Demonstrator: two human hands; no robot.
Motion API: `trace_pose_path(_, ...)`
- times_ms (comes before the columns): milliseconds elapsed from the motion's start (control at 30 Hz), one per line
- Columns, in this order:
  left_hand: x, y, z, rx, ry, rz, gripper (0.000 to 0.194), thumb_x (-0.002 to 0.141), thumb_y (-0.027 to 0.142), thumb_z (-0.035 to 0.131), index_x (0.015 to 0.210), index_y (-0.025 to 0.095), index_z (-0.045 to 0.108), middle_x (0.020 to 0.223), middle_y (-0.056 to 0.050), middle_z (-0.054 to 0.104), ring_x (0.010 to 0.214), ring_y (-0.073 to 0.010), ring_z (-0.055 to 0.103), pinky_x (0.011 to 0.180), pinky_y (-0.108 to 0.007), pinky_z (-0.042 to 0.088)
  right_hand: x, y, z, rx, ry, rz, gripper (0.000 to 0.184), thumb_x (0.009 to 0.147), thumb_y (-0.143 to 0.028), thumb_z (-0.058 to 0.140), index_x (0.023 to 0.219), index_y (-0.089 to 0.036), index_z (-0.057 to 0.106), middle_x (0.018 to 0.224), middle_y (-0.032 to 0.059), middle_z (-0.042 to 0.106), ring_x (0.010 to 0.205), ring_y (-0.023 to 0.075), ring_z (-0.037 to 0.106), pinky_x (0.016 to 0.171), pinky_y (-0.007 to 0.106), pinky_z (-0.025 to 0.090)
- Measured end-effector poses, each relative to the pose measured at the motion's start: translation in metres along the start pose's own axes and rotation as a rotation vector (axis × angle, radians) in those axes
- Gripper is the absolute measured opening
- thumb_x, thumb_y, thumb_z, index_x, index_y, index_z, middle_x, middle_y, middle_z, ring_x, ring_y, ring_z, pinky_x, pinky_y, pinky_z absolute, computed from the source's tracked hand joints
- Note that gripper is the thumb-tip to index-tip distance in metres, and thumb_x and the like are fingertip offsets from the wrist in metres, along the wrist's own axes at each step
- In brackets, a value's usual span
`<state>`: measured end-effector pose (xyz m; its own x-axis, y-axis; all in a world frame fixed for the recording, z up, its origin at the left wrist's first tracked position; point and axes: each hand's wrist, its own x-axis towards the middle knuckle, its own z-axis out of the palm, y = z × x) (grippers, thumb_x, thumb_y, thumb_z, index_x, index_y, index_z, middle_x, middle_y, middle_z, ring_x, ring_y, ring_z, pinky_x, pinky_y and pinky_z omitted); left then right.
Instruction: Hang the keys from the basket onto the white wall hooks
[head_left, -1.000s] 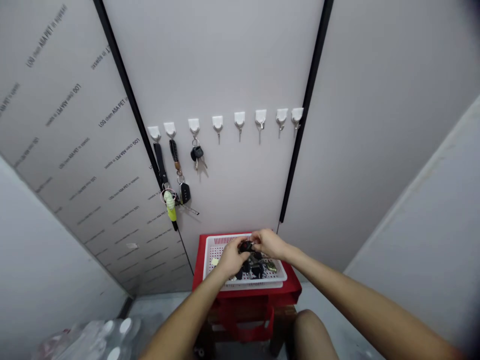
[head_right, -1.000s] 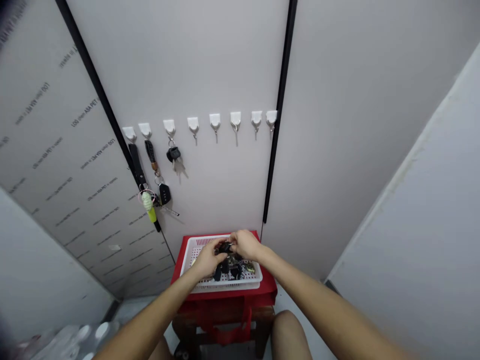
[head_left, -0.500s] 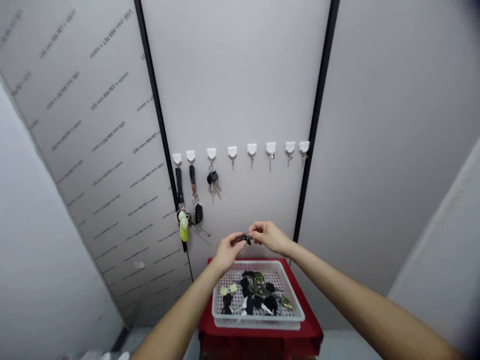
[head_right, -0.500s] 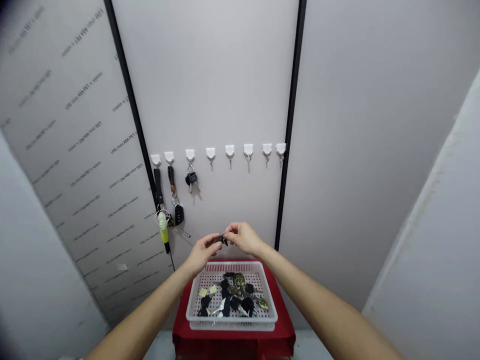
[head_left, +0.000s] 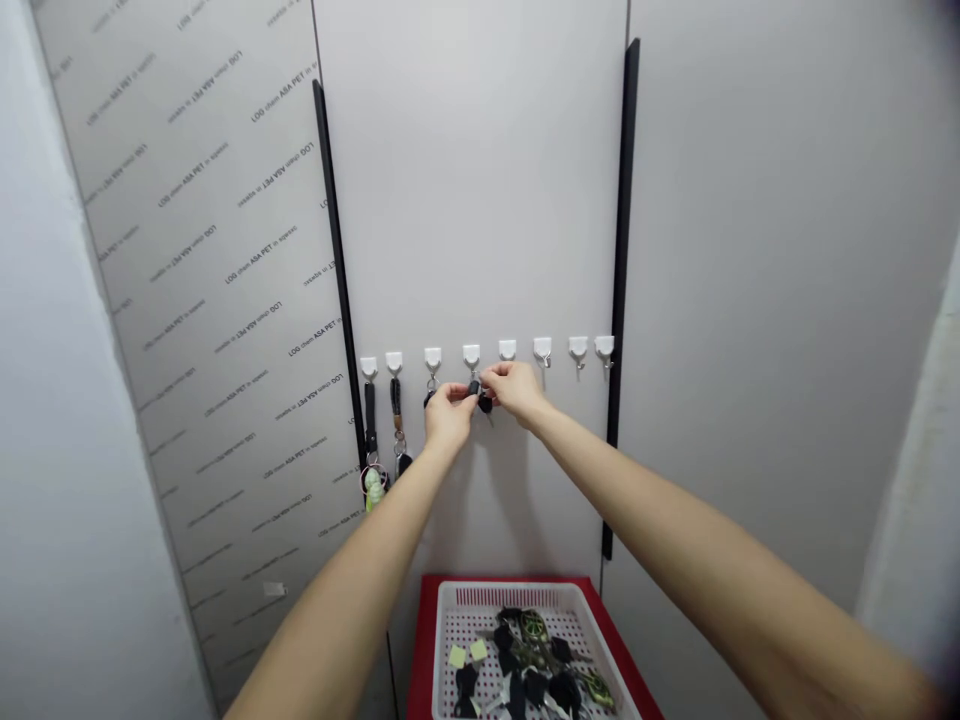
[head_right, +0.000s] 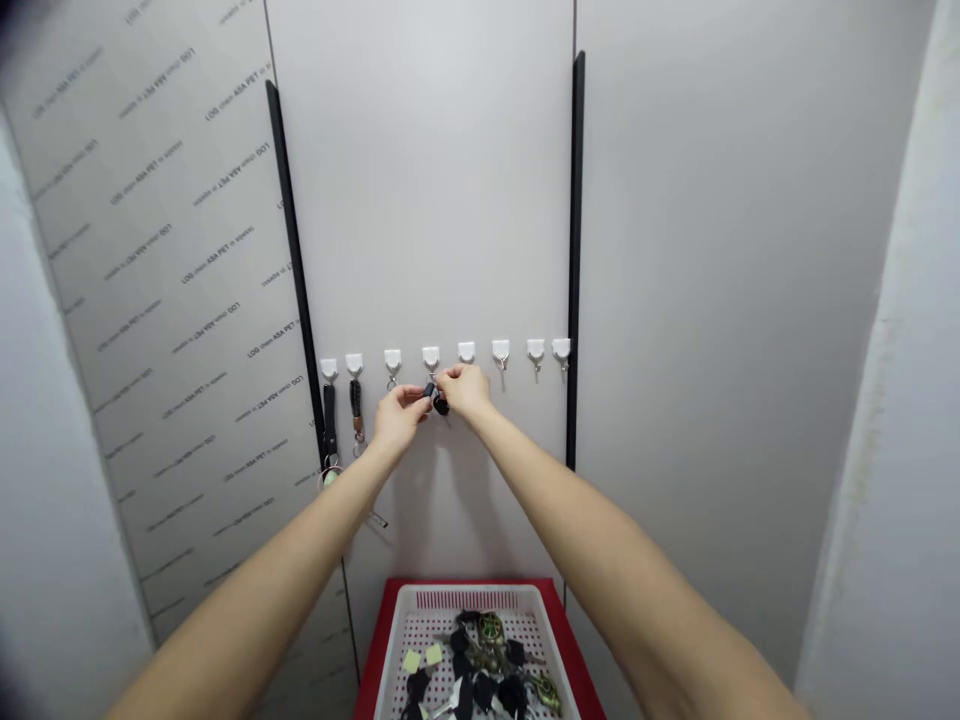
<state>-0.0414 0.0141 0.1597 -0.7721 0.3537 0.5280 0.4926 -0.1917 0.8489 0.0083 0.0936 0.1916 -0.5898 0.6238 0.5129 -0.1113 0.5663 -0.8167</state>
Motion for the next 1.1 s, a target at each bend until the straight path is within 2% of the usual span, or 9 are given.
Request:
trace_pose_path(133,0.009,-0.002,0.003,0.220,0.069,0.028,0.012,0.059,0.015,0.048,0.071,0.012,0.049,0.071,-0.004,0.056,0.063,-0.0098,0.051,0.064,-0.024,0.039,0.015,0.004,0.010,-0.175,0.081,-0.013,0.016,0.058,-0.022,0.043,0.061,-0.013,0.055,0.055,0.0029,0.056,0.052,0.0096,0.051,0.048,0.019,0.038)
trace_pose_path(267,0.003,0.000,0.004,0.330,0.048,0.029,0.015,0.059,0.013,0.048,0.073,0.013,0.051,0.076,-0.006,0.057,0.070,-0.0117,0.051,0.068,-0.024,0.037,0.019,0.007,0.014,-0.274,0.106,-0.021,0.018,0.059,-0.023,0.043,0.064,-0.013,0.058,0.058,0.0046,0.058,0.058,0.0119,0.053,0.054,0.021,0.039)
trace_pose_path(400,-0.020,-0.007,0.000,0.297,0.015,0.007,0.026,0.058,0.009,0.047,0.084,0.012,0.049,0.086,-0.007,0.055,0.073,-0.0112,0.051,0.069,-0.023,0.037,0.004,0.011,0.008,-0.280,0.109,-0.099,0.022,0.060,-0.020,0.042,0.074,-0.013,0.058,0.066,0.0039,0.059,0.064,0.0109,0.052,0.061,0.021,0.039)
trace_pose_path(500,-0.049,-0.029,-0.005,0.271,-0.043,-0.009,0.030,0.058,0.008,0.046,0.088,0.012,0.047,0.088,-0.007,0.053,0.072,-0.0101,0.051,0.068,-0.023,0.038,-0.022,0.031,0.000,-0.270,0.107,-0.173,0.026,0.062,-0.018,0.041,0.083,-0.012,0.055,0.076,0.0032,0.058,0.066,0.0088,0.051,0.064,0.021,0.038)
trace_pose_path(567,-0.074,-0.055,-0.008,0.297,-0.140,-0.051,0.028,0.058,0.008,0.046,0.086,0.012,0.049,0.086,-0.006,0.054,0.070,-0.0094,0.050,0.068,-0.023,0.038,-0.050,0.058,-0.003,-0.294,-0.024,-0.169,0.026,0.062,-0.017,0.042,0.084,-0.012,0.054,0.077,0.0027,0.058,0.064,0.0078,0.050,0.063,0.020,0.038)
trace_pose_path(733,-0.147,-0.133,-0.011,0.484,-0.452,-0.261,0.024,0.057,0.009,0.046,0.079,0.014,0.052,0.078,-0.004,0.057,0.068,-0.0106,0.050,0.067,-0.023,0.037,-0.137,0.147,-0.009,-0.499,-0.674,-0.010,0.019,0.059,-0.014,0.043,0.071,-0.012,0.057,0.063,0.0017,0.058,0.057,0.0084,0.050,0.054,0.018,0.036)
trace_pose_path(800,-0.169,-0.155,-0.011,0.577,-0.578,-0.295,0.023,0.055,0.009,0.046,0.076,0.015,0.054,0.074,-0.003,0.058,0.068,-0.0115,0.050,0.065,-0.023,0.037,-0.163,0.174,-0.012,-0.632,-0.812,0.033,0.017,0.057,-0.014,0.045,0.068,-0.014,0.058,0.061,0.0010,0.058,0.056,0.0097,0.050,0.051,0.018,0.034)
trace_pose_path(933,-0.186,-0.174,-0.008,0.732,-0.709,-0.307,0.025,0.054,0.010,0.046,0.075,0.018,0.056,0.071,-0.002,0.057,0.068,-0.0128,0.049,0.064,-0.022,0.036,-0.182,0.195,-0.020,-0.890,-0.767,0.086,0.016,0.060,-0.021,0.045,0.067,-0.018,0.058,0.069,0.0035,0.059,0.065,0.0140,0.051,0.052,0.021,0.033)
trace_pose_path(1100,-0.184,-0.174,-0.001,0.804,-0.701,-0.181,0.037,0.058,0.011,0.042,0.092,0.020,0.050,0.082,-0.005,0.054,0.076,-0.0146,0.047,0.067,-0.024,0.034,-0.182,0.198,-0.014,-0.928,-0.788,0.059,0.021,0.063,-0.027,0.043,0.077,-0.020,0.056,0.077,0.0059,0.058,0.071,0.0160,0.051,0.057,0.023,0.034)
